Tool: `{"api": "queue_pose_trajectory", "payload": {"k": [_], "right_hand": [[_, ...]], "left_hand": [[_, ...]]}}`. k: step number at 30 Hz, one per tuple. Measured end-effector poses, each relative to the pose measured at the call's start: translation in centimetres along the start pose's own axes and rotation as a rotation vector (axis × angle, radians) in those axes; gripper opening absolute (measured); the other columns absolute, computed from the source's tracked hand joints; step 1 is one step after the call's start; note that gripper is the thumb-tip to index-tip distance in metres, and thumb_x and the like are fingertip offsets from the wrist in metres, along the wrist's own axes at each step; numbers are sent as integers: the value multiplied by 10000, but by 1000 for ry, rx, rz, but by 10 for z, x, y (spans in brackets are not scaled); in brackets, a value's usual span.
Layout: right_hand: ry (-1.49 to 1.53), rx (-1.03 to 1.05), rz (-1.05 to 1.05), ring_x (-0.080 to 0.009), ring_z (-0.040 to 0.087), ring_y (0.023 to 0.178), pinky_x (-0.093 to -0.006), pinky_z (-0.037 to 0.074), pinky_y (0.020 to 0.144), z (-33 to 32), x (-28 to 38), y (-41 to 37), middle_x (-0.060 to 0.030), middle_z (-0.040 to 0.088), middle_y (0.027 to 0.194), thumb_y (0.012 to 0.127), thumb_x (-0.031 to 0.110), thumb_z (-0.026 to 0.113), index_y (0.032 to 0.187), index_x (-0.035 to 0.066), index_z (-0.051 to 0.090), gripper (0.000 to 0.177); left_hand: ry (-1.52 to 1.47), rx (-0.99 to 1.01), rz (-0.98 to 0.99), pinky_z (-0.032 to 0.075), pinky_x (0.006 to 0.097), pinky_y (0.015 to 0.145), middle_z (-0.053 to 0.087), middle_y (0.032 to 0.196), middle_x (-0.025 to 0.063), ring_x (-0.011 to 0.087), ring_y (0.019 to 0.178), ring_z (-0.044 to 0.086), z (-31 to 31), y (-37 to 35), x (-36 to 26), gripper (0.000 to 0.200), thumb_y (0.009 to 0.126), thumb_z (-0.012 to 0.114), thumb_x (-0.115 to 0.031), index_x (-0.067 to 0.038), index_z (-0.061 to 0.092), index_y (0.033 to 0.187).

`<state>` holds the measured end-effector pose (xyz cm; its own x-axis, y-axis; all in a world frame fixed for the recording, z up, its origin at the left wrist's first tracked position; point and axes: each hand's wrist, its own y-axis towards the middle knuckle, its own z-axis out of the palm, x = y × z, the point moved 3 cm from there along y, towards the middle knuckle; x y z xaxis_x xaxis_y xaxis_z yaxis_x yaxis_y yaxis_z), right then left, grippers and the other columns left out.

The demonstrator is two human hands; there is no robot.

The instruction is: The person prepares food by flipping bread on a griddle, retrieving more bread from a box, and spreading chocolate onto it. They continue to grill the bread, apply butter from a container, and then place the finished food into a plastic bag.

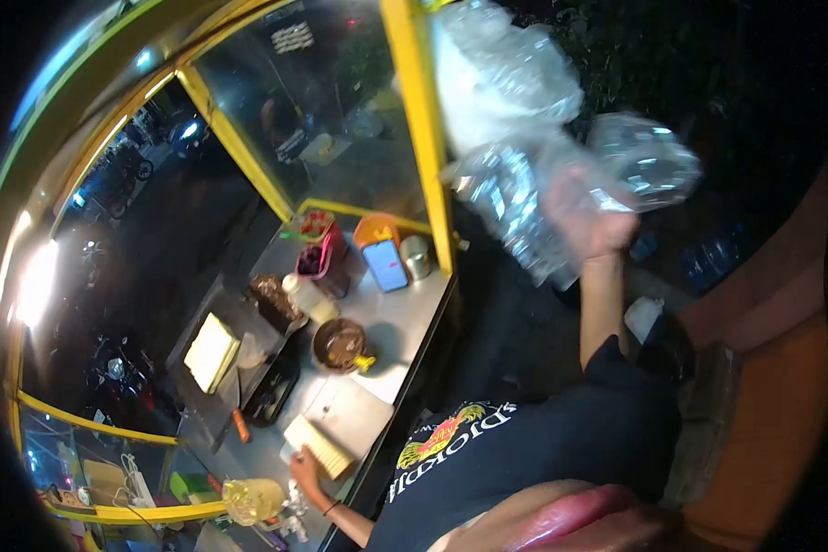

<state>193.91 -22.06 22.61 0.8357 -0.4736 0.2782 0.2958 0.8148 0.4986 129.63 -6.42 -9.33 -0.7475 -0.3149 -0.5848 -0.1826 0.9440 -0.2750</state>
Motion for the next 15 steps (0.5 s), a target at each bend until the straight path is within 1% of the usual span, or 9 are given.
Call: {"api": "queue_pose_trajectory", "payload": {"k": [2,4,7,8,9,12,13,14,15], "right_hand": [[-83,154,-177,-329,453,1129,-515,326,1016,7,84,1,-210,550,1174,775,516,666,1081,-106,591,698],[-294,24,-311,-330,462,1110,-518,320,1019,-19,158,-2,-199,562,1151,843,445,621,1043,-57,605,540],[-103,165,-266,-310,468,1108,-515,326,1015,-38,209,23,-182,557,1176,852,306,640,1087,-39,589,421],[-207,217,-401,-303,455,1117,-484,350,996,-40,221,34,-146,535,1150,863,288,632,1137,-45,561,437],[-310,272,-534,-296,442,1125,-453,374,977,-42,233,43,-110,512,1125,874,271,624,1186,-51,533,458],[-115,346,-480,-270,443,1126,-433,385,987,-66,262,75,-100,517,1130,844,177,639,1224,-35,507,455],[4,540,-331,-282,492,1132,-434,393,1002,-60,257,82,-111,535,1203,843,159,646,1260,1,493,471],[14,544,-310,-282,492,1132,-434,393,1002,-63,255,86,-111,535,1203,843,159,646,1260,1,493,471],[-113,403,-441,-285,518,1133,-429,424,981,-74,255,87,-116,537,1235,832,140,665,1275,24,487,491]], "left_hand": [[172,-429,141,485,342,717,657,956,143,214,815,611,-9,21,-13,330,968,557,-273,34,621,1072],[-830,-255,502,471,283,682,642,897,53,136,773,575,-6,-4,-170,274,971,571,-255,0,644,1039],[-732,-40,846,448,235,694,594,835,25,96,776,551,-10,-132,-443,211,975,554,-183,15,630,989],[-614,-61,1155,456,240,683,619,824,53,113,765,573,-10,-165,-511,179,962,537,-114,32,640,954],[-574,14,1410,469,256,683,649,846,84,149,778,610,-11,-212,-572,145,924,534,-39,47,650,940],[-154,-85,2097,517,363,737,673,950,144,324,826,647,-2,-304,-717,164,878,590,-31,-22,667,1023],[-40,-168,2292,519,403,752,677,1035,142,334,897,646,9,-317,-760,215,885,575,-36,-46,670,1078],[214,-168,2224,490,412,875,653,1137,151,302,1019,627,30,-309,-798,282,900,589,-92,-84,650,1175],[931,-49,1620,500,410,995,575,1306,148,290,1130,606,39,-329,-828,407,1013,397,-270,-116,473,1383]]}}
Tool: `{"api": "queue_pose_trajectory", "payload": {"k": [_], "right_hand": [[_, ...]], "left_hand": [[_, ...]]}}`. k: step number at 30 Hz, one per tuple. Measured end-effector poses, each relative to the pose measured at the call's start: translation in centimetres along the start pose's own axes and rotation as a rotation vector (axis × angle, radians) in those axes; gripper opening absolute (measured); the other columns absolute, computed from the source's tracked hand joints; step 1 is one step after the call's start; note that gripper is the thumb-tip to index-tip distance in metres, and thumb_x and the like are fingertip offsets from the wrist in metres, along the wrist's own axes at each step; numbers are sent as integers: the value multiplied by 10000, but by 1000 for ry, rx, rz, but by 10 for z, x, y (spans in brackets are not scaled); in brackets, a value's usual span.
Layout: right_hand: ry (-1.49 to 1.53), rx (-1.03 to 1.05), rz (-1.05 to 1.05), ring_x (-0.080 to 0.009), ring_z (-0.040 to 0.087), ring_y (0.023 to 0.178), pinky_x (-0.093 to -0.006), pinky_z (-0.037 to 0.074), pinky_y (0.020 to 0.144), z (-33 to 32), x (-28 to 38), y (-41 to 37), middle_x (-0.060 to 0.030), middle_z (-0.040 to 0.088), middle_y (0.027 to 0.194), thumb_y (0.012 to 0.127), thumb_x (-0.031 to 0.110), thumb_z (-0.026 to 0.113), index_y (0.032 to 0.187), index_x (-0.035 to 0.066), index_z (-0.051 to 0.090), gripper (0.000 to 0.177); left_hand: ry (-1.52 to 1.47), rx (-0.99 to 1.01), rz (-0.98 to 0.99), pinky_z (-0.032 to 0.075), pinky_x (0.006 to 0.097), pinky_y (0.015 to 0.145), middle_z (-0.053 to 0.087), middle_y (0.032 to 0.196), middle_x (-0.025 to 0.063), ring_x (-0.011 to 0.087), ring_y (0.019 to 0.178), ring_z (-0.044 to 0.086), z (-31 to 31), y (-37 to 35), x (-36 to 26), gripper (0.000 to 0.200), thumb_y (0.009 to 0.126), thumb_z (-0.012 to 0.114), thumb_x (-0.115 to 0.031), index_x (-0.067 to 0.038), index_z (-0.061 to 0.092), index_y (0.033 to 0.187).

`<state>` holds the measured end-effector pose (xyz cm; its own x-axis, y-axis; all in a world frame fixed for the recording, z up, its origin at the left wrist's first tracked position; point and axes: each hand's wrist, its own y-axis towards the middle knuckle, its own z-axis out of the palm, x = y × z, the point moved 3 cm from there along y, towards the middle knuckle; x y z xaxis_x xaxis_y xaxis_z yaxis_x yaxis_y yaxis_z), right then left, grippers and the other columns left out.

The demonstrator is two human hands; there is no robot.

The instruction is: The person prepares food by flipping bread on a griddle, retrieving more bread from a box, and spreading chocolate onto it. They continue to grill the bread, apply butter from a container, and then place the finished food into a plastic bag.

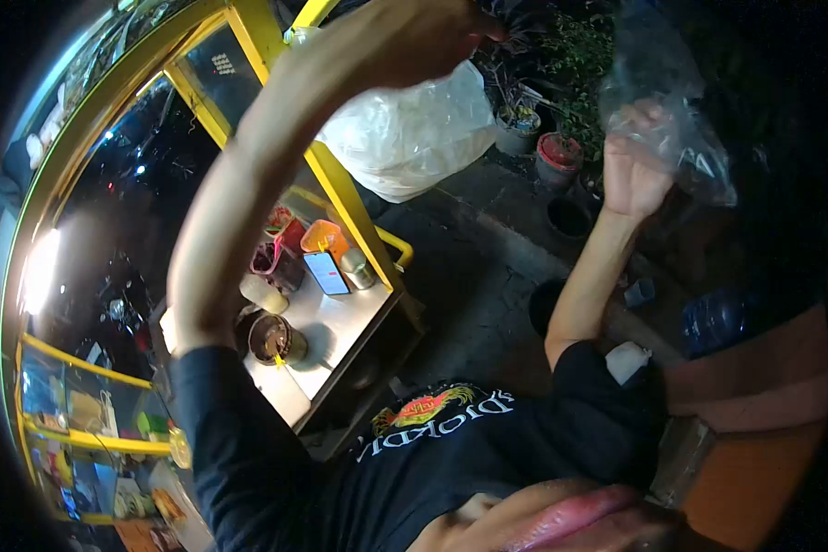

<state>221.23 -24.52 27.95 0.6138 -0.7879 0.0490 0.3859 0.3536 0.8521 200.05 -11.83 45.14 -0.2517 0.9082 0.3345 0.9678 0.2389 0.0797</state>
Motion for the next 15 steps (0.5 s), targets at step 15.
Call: {"api": "queue_pose_trajectory", "payload": {"k": [15], "right_hand": [[-1846,802,-209,-352,634,947,-434,502,817,26,-170,58,-191,655,942,850,69,557,866,13,623,88]], "left_hand": [[393,171,111,464,459,931,640,1130,155,329,1041,604,59,114,90,294,918,572,-233,-73,633,1157]]}}
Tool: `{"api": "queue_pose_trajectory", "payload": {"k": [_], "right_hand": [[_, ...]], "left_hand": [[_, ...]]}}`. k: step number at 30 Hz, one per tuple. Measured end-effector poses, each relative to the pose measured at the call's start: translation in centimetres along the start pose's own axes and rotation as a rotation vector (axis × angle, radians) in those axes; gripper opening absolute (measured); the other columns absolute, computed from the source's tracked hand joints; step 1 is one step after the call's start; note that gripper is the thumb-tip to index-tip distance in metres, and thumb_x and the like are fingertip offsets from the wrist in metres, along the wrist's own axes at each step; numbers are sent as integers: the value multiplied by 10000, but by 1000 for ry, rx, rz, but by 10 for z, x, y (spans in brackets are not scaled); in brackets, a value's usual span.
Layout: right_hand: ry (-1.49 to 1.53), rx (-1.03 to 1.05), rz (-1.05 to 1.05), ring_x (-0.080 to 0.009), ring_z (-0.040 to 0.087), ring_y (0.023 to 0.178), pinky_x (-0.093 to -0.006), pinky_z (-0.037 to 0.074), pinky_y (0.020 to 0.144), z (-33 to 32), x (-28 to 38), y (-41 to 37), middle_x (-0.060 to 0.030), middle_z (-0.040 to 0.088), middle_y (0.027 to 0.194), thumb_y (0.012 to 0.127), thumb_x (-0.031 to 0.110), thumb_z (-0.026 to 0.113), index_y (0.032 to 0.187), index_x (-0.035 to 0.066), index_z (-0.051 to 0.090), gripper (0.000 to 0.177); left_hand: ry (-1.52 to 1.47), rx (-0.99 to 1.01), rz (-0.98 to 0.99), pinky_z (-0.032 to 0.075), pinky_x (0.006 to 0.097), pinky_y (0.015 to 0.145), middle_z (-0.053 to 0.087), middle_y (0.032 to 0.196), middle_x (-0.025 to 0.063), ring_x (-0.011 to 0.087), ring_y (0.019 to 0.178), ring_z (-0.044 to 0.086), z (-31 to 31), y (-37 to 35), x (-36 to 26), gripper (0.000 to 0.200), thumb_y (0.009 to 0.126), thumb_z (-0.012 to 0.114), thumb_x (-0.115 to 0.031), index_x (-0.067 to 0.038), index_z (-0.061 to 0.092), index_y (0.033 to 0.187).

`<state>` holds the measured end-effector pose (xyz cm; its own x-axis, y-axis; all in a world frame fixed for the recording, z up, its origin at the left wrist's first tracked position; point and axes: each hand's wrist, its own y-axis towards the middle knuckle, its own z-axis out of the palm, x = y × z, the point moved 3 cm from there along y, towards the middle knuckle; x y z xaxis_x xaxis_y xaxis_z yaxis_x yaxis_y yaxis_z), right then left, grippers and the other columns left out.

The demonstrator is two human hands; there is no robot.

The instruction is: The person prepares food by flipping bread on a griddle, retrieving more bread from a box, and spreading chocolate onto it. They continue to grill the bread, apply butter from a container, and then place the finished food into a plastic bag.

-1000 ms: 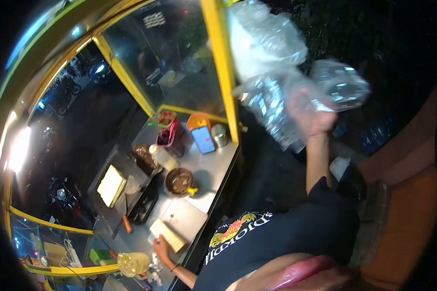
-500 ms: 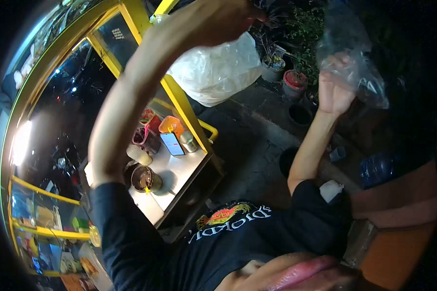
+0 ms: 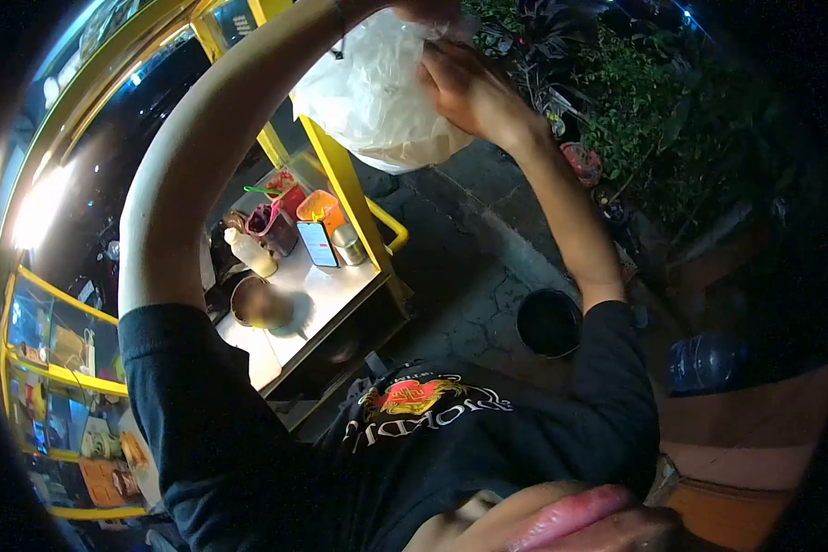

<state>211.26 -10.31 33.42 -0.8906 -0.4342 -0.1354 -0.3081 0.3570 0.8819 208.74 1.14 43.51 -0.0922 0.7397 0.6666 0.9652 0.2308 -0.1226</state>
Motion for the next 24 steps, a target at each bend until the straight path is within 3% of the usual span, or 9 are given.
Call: {"api": "queue_pose_trajectory", "payload": {"k": [2,4,5,10,11,18,21,23,24], "right_hand": [[-40,78,83,-320,638,897,-420,493,813,24,-28,13,-175,646,824,852,117,566,767,21,582,129],[-665,621,-273,-281,638,867,-383,487,821,59,-63,21,-160,651,777,839,152,580,790,32,617,134],[-319,306,-200,-258,632,844,-353,488,821,49,-68,36,-134,669,781,799,183,631,843,31,654,160],[-157,474,120,-285,639,890,-335,500,852,157,-170,1,-183,671,982,771,306,696,968,-1,651,368],[306,210,571,-324,637,947,-369,502,867,102,-116,1,-232,640,1073,837,280,630,1013,-13,639,342],[-4,635,266,-377,615,1022,-428,482,874,-23,0,46,-259,615,1110,892,134,497,1094,-40,587,282],[20,581,369,-374,652,983,-412,497,894,73,-108,25,-226,663,1040,912,398,510,1122,39,660,442],[-165,340,363,-311,638,1063,-385,502,893,273,-320,-41,-178,675,1108,949,408,530,1158,24,647,453],[32,391,435,-292,623,1080,-378,492,908,215,-286,-28,-164,656,1141,942,347,522,1185,20,626,420]], "left_hand": [[-10,9,-9,463,461,932,640,1127,156,330,1041,603,3,0,1,295,919,570,-238,-72,632,1154],[-20,21,-4,462,462,933,640,1124,156,331,1040,603,2,3,2,296,919,567,-243,-70,630,1151],[-22,31,-7,462,463,933,640,1123,156,331,1040,602,3,4,2,297,920,566,-246,-70,630,1150],[-9,50,-18,460,468,935,639,1117,156,333,1039,601,10,16,6,301,922,560,-260,-66,627,1142],[-4,60,-23,459,469,936,639,1115,156,333,1039,601,10,14,6,302,922,559,-262,-66,627,1141],[17,-37,33,493,413,869,623,1065,177,318,964,611,18,13,19,263,965,494,-217,-32,603,1117],[-12,-62,21,486,419,888,605,1099,181,313,989,604,15,0,19,262,967,493,-213,-45,591,1143],[-50,-90,13,482,423,901,592,1122,184,310,1007,599,12,-10,13,264,968,493,-210,-53,583,1160],[-74,-95,6,479,425,907,586,1134,185,309,1015,597,13,-15,14,265,969,492,-208,-58,579,1169]]}}
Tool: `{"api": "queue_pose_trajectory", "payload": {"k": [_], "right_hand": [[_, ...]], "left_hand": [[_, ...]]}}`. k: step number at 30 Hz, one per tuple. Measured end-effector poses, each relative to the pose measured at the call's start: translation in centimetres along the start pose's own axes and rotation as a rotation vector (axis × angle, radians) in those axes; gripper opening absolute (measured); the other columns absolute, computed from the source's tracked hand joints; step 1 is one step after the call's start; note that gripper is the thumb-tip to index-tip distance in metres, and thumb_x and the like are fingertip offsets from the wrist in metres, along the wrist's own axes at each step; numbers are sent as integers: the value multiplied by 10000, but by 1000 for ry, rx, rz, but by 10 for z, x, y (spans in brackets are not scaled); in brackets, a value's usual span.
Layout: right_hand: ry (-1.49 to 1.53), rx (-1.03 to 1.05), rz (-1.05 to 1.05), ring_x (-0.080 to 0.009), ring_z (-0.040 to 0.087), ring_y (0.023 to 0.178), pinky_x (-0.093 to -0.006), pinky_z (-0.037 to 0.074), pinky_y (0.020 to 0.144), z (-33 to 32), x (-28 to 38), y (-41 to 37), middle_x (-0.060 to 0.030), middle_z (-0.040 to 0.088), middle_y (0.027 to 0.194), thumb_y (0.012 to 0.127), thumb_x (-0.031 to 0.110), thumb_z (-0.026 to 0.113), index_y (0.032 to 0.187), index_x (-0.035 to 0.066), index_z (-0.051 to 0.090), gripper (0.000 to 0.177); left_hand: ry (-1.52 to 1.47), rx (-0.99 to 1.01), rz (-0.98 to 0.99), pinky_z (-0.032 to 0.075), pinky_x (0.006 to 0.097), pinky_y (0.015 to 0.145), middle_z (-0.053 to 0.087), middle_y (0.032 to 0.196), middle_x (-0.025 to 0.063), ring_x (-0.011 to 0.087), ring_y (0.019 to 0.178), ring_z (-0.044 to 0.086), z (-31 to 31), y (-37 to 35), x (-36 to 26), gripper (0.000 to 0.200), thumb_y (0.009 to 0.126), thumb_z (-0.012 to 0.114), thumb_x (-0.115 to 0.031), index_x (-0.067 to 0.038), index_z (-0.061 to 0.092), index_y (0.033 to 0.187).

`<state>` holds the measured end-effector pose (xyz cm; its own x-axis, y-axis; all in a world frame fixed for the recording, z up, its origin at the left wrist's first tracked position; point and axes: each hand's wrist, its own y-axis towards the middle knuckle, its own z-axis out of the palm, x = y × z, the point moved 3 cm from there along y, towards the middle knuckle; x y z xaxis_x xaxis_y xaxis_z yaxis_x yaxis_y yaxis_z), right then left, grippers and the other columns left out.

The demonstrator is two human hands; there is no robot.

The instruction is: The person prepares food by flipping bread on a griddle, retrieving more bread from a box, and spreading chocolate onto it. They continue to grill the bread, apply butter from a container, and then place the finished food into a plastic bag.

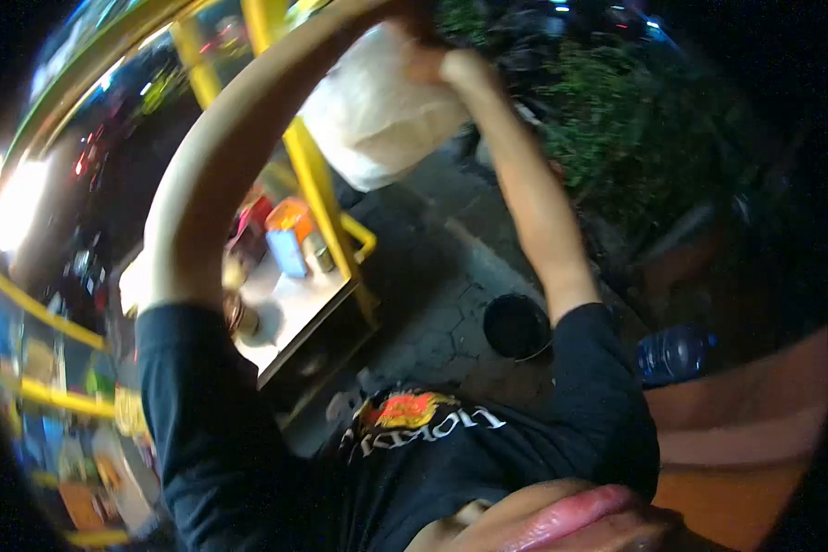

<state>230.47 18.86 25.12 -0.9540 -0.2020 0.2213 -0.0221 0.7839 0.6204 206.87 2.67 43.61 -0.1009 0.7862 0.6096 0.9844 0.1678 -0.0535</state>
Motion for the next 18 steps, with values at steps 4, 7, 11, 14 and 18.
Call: {"api": "queue_pose_trajectory", "payload": {"k": [4,7,11,14,18], "right_hand": [[577,186,-103,-213,564,1146,-349,450,966,-120,87,-97,-108,582,1273,911,100,488,1290,5,545,395],[631,177,-160,-168,536,1183,-316,412,1018,-194,157,-138,-84,562,1317,909,-32,470,1316,-22,523,411],[259,-409,-235,-232,625,1059,-349,498,901,-251,264,-212,-147,686,1070,940,165,588,1136,-11,650,271],[578,-865,-124,-272,657,907,-377,520,837,-245,314,-283,-202,682,973,923,107,586,982,-23,678,170],[975,72,-329,-212,635,646,-315,508,580,-184,371,-358,-109,656,742,841,42,565,1005,-4,677,204]], "left_hand": [[-77,-86,-39,470,433,932,562,1179,190,303,1050,588,3,-27,-5,274,972,492,-202,-74,563,1204],[-115,-206,-47,464,439,951,543,1214,194,299,1076,581,-8,-50,-13,285,974,491,-197,-87,552,1230],[-200,-345,-22,455,448,976,519,1260,200,293,1110,572,-34,-87,-33,305,976,490,-191,-104,536,1264],[-292,-399,12,448,454,995,500,1294,204,289,1136,565,-62,-132,-55,322,978,490,-187,-116,524,1291],[-488,-409,45,439,462,1020,475,1340,209,283,1171,556,-98,-209,-95,348,981,489,-181,-133,508,1325]]}}
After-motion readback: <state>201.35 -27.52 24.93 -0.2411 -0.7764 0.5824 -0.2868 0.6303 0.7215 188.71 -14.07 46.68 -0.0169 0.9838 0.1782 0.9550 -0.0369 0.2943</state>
